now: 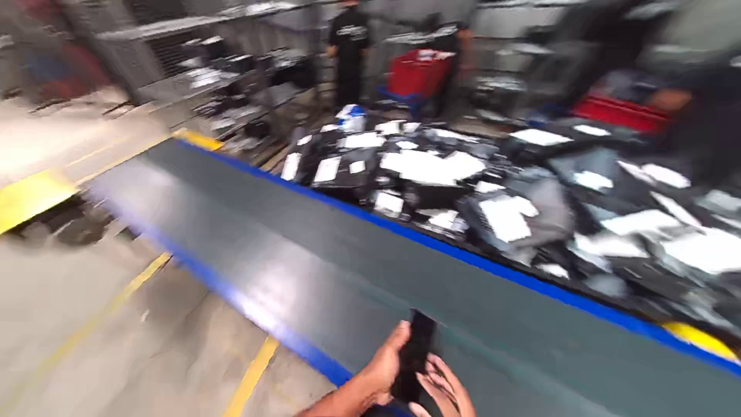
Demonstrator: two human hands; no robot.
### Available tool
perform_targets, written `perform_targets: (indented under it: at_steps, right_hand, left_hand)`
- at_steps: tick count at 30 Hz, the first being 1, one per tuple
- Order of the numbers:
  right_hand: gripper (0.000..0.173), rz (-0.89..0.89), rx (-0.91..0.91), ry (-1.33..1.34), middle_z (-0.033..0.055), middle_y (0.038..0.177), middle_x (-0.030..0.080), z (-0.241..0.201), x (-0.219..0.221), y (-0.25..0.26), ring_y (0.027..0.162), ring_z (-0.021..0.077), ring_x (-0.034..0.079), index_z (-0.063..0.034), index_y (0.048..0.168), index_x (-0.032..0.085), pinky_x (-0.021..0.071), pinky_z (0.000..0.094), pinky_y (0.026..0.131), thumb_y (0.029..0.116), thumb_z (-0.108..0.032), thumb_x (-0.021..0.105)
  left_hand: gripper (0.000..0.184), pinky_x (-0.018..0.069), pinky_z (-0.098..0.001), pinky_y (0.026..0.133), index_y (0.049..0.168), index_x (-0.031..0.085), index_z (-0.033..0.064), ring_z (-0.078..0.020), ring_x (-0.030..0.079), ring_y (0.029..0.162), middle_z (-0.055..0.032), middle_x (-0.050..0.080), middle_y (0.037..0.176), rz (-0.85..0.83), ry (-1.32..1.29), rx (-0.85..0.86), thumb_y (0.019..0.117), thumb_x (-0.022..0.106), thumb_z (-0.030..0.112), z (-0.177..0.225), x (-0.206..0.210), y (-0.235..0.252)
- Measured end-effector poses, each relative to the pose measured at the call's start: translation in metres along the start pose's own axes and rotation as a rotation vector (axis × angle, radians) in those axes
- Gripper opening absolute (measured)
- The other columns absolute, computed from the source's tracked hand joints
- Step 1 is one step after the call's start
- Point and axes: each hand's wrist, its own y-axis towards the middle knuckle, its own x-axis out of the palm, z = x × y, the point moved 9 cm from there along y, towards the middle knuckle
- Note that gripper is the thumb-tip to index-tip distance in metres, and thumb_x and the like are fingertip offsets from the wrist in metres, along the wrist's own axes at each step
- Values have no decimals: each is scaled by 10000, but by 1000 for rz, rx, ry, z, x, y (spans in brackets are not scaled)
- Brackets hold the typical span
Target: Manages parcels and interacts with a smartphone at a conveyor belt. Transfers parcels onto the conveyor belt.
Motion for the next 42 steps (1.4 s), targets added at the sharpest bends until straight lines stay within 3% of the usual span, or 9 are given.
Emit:
perform_targets:
  at_steps: [6, 10, 14, 16, 19, 23, 27, 30, 42]
  right_hand:
    - [333, 151, 133, 163, 103, 1521, 499, 0, -20, 21, 1282, 176, 598, -191, 1256, 717, 560, 375, 1044, 985, -382, 683]
    - [516, 174, 290, 427, 156, 1535, 470, 18, -17, 14, 1234, 224, 630, -27, 1429, 538, 619, 393, 922, 1044, -367, 585]
    - [581, 168, 393, 576, 133, 1541, 478, 25, -10, 7, 1202, 200, 646, -37, 1544, 379, 617, 379, 904, 1080, -363, 503]
    - [595, 160, 431, 648, 141, 1542, 478, 27, -8, 3, 1208, 217, 648, -34, 1564, 338, 623, 395, 900, 1089, -363, 477]
    - [608, 136, 502, 818, 163, 1521, 481, 28, -4, -1, 1194, 262, 658, -39, 1594, 269, 646, 449, 856, 1103, -352, 442]
    - [619, 44, 499, 1107, 192, 1472, 506, 20, 4, 6, 1241, 370, 624, -78, 1629, 134, 638, 578, 830, 1115, -320, 382]
    - [647, -11, 547, 1386, 224, 1495, 464, 14, 14, 16, 1260, 465, 586, -197, 1642, 67, 605, 685, 778, 1095, -291, 400]
    - [661, -6, 577, 1428, 221, 1495, 459, 15, 16, 22, 1248, 473, 590, -241, 1640, 47, 605, 689, 724, 1073, -221, 385]
    - [608, 165, 642, 1177, 206, 1155, 651, 21, 8, 31, 893, 386, 734, -208, 1611, 236, 630, 531, 507, 1061, -90, 467]
  left_hand:
    - [818, 590, -475, 927, 1351, 587, 57, -295, 696, 1082, -188, 696, 1211, -33, -79, 62, 1023, 207, 703, 24, -16, 7]
    - [808, 589, -492, 922, 1456, 440, 48, -332, 681, 1107, -220, 639, 1310, -50, 88, 96, 1048, 87, 648, 33, -5, 12]
    - [745, 580, -535, 923, 1472, 387, 38, -395, 662, 1122, -270, 597, 1331, -124, 49, 87, 1070, 119, 605, 34, 4, 14]
    - [551, 543, -580, 968, 1488, 309, 35, -438, 617, 1184, -301, 543, 1373, -165, -17, 105, 1089, 270, 413, 33, 4, 13]
    - [635, 515, -562, 1009, 1493, 255, 35, -380, 594, 1220, -258, 526, 1387, -185, 2, 139, 902, 484, 64, 33, 4, 10]
    - [687, 572, -491, 936, 1474, 290, -12, -296, 662, 1109, -213, 595, 1301, -49, 150, 137, 813, 446, -116, 31, 4, 8]
    - [449, 561, -502, 993, 1467, 407, 15, -297, 661, 1154, -195, 641, 1272, 68, 171, 83, 1136, 293, 296, 30, 7, 10]
    - [637, 524, -490, 1049, 1487, 381, 39, -271, 617, 1239, -165, 612, 1346, -5, 143, 87, 1109, 143, 493, 36, 19, 8]
    - [687, 474, -504, 1100, 1526, 289, 24, -295, 560, 1302, -188, 540, 1417, -95, 166, 190, 1096, 109, 529, 41, 29, 3]
